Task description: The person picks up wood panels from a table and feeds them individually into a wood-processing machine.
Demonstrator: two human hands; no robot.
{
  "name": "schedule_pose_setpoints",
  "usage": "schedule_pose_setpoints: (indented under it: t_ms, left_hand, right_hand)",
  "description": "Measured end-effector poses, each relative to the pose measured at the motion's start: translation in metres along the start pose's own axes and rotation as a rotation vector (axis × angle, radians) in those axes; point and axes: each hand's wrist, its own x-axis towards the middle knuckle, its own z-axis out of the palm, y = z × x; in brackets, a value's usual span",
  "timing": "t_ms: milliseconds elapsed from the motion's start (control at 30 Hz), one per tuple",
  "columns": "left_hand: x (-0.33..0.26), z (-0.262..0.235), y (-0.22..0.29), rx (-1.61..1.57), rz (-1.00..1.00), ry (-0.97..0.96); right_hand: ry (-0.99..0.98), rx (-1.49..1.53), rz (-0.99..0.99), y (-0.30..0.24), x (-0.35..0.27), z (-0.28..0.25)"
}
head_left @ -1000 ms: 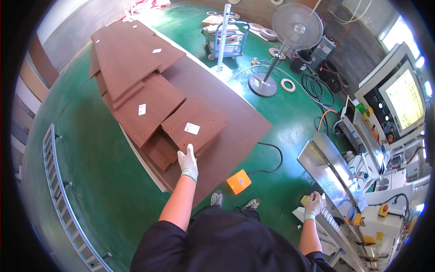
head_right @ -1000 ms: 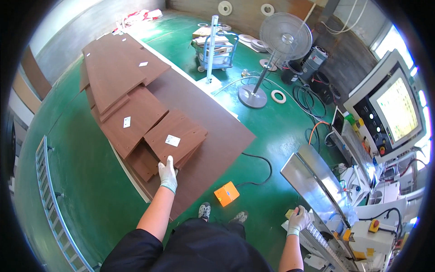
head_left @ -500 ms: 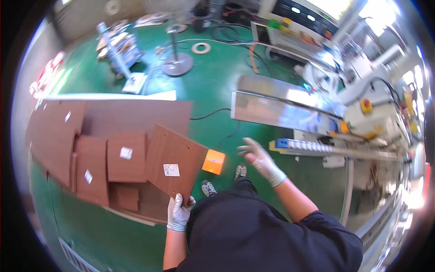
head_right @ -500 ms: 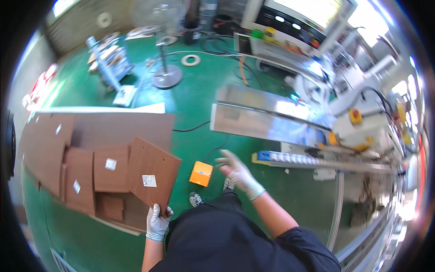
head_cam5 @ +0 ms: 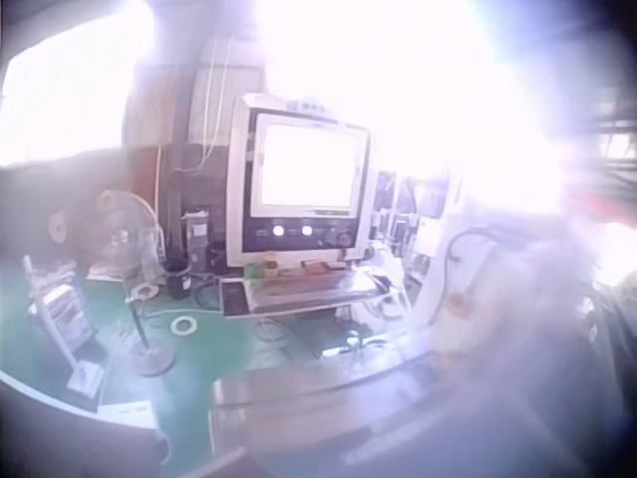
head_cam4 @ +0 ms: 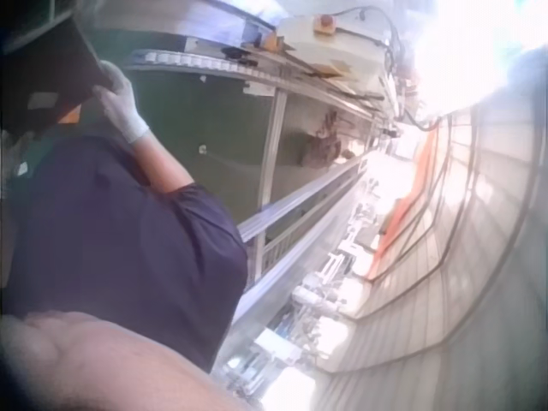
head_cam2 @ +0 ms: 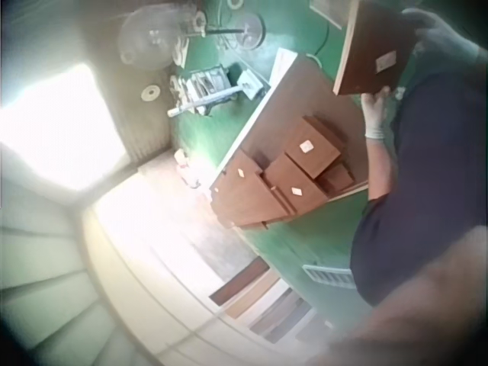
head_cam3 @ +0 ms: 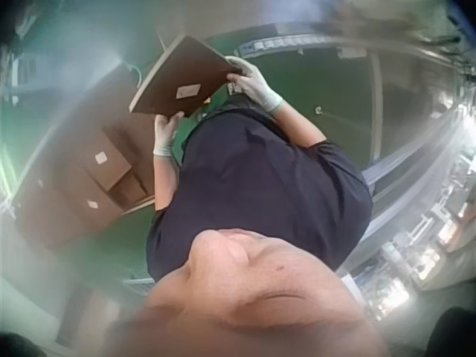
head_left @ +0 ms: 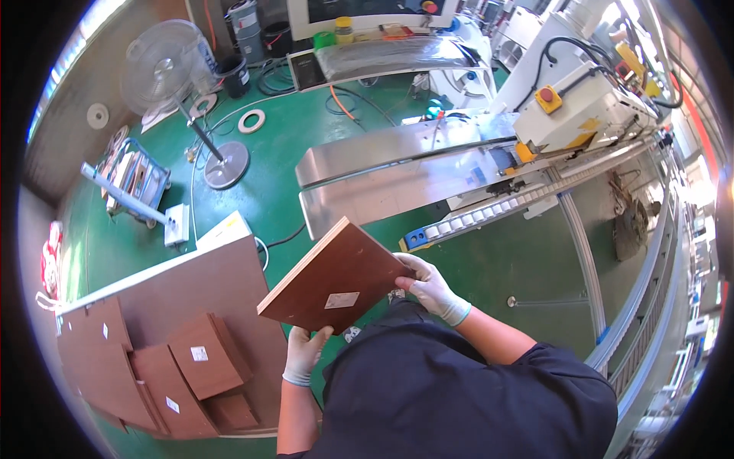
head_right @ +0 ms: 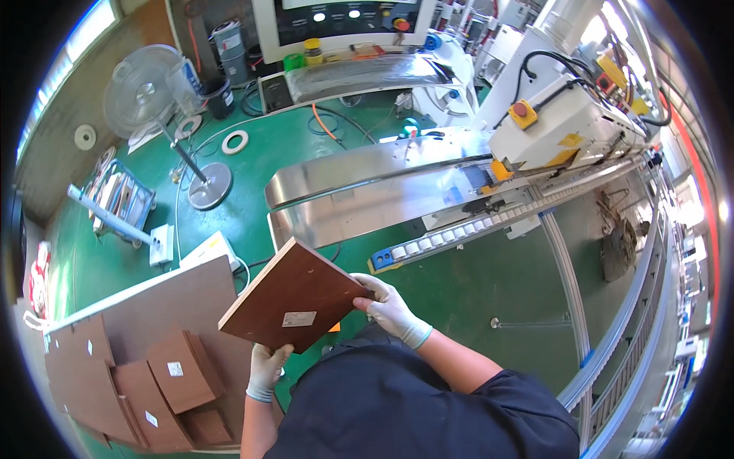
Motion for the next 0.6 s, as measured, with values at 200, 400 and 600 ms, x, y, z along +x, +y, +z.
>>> schedule_pose_setpoints:
  t_ms: [200, 400, 600]
  left_hand:
    - [0.070, 0.045, 0.044, -0.223, 0.130, 0.044]
    - [0.154, 0.112, 0.032, -0.365, -0.012, -0.105]
    - [0.180, 0.112, -0.008, -0.091, -0.353, -0.191]
  right_hand:
    - [0.136, 0.253, -0.039, -0.001, 0.001, -0.039]
    - [0.119, 0.326, 0.117, -0.015, -0.007, -0.032]
    - [0.326, 0.291, 0.031, 0.024, 0.012, -0.081]
